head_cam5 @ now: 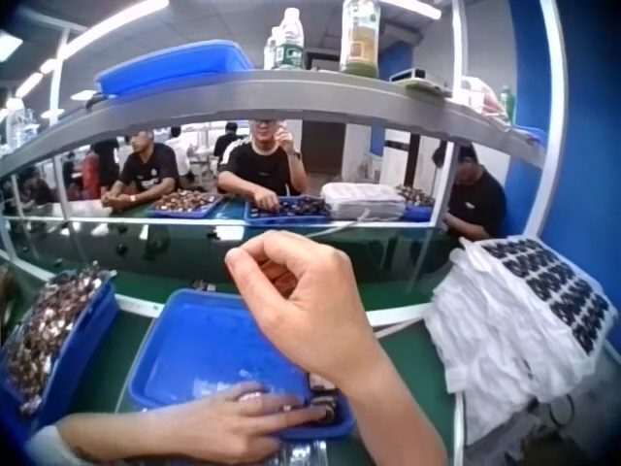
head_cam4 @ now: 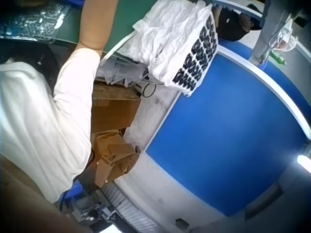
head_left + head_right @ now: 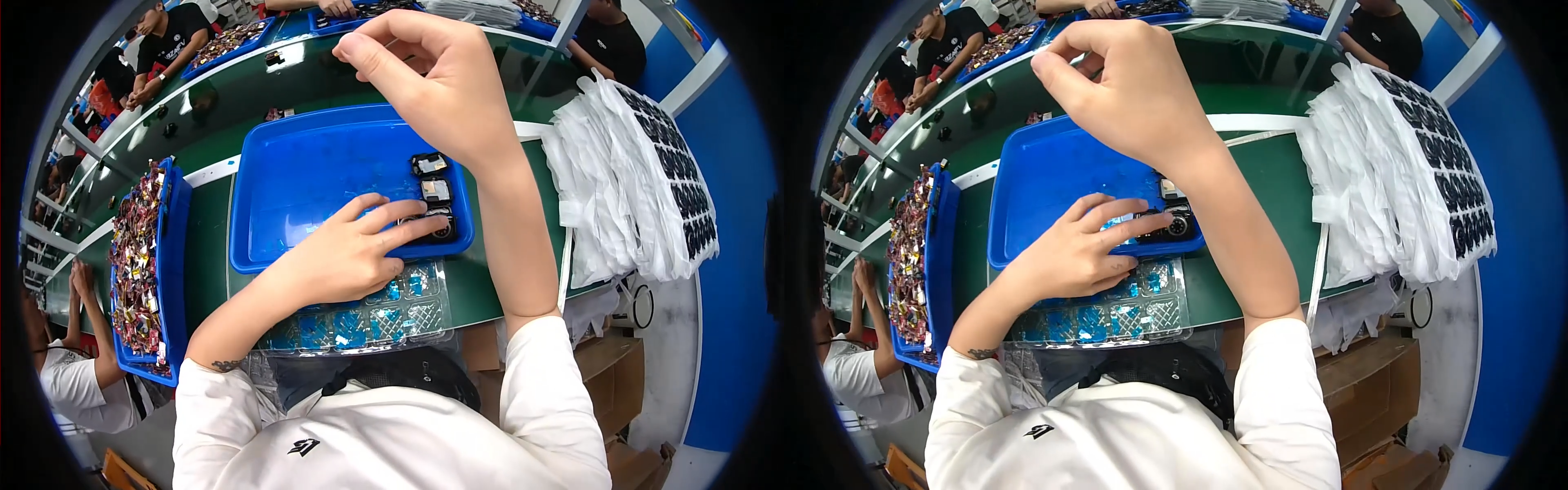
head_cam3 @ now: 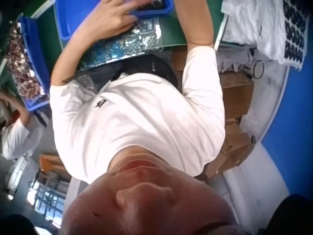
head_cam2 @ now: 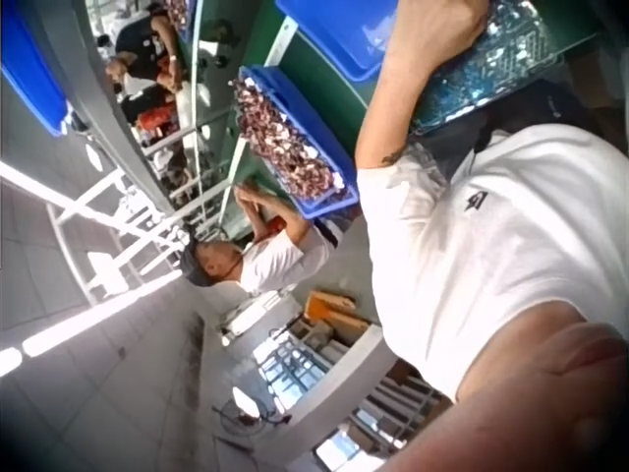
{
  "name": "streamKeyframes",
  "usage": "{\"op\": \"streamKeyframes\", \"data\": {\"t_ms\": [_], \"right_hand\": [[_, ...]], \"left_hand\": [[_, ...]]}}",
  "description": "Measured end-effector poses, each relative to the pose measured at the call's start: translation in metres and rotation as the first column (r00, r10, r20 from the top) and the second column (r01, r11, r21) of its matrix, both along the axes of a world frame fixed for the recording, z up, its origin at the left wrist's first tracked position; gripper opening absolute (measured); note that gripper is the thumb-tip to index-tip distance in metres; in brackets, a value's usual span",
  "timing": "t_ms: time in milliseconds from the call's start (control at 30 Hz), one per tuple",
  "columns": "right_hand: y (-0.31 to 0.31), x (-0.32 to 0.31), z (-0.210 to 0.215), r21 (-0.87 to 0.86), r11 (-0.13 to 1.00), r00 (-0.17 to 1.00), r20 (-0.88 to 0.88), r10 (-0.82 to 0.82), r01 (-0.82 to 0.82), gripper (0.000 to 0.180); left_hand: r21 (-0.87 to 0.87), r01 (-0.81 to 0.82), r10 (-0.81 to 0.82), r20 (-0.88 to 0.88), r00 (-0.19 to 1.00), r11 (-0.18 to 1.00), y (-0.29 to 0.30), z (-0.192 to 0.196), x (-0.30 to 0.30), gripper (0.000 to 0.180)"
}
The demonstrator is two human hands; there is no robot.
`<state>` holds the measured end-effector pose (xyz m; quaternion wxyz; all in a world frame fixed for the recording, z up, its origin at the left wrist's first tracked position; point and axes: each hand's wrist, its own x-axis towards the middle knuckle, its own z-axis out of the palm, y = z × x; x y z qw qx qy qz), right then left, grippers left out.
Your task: The recorder is assembling small electronic components, specifically camera modules or sensors, and placing them into a tray.
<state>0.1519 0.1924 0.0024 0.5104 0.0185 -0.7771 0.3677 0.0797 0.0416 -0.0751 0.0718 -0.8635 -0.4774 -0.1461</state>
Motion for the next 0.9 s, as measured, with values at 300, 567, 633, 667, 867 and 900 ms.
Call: {"op": "streamKeyframes", "data": {"t_ms": [300, 567, 633, 667, 867, 900], "right_hand": [[-0.006, 0.0, -0.005, 0.173, 0.98, 0.995, 0.0, -0.097, 0.095, 0.018], [-0.005, 0.0, 0.001, 0.073, 0.994, 0.992, 0.1, 0.071, -0.078, 0.02], [-0.007, 0.005, 0.002, -0.036, 0.981, 0.969, 0.151, 0.195, -0.191, 0.02], [-0.008, 0.007, 0.003, -0.079, 0.971, 0.958, 0.161, 0.236, -0.226, 0.021], [-0.02, 0.013, 0.006, -0.175, 0.935, 0.89, 0.292, 0.35, -0.31, 0.019], [-0.02, 0.012, 0.005, -0.245, 0.921, 0.875, 0.312, 0.369, -0.301, 0.017]], "left_hand": [[0.343, -0.038, 0.107, -0.183, 0.977, 0.939, -0.013, -0.037, 0.009, 0.009], [-0.07, -0.088, 0.112, 0.593, 0.797, 0.994, -0.019, 0.009, -0.006, 0.014], [-0.128, -0.171, 0.206, 0.782, 0.588, 0.977, -0.021, 0.026, -0.012, 0.005], [-0.142, -0.171, 0.203, 0.884, 0.421, 0.975, -0.019, 0.031, -0.014, 0.005], [-0.065, -0.229, 0.123, 0.961, 0.246, 0.971, -0.014, 0.065, -0.043, 0.013], [-0.104, -0.196, 0.148, 0.964, 0.221, 0.975, -0.014, 0.067, -0.047, 0.013]]}}
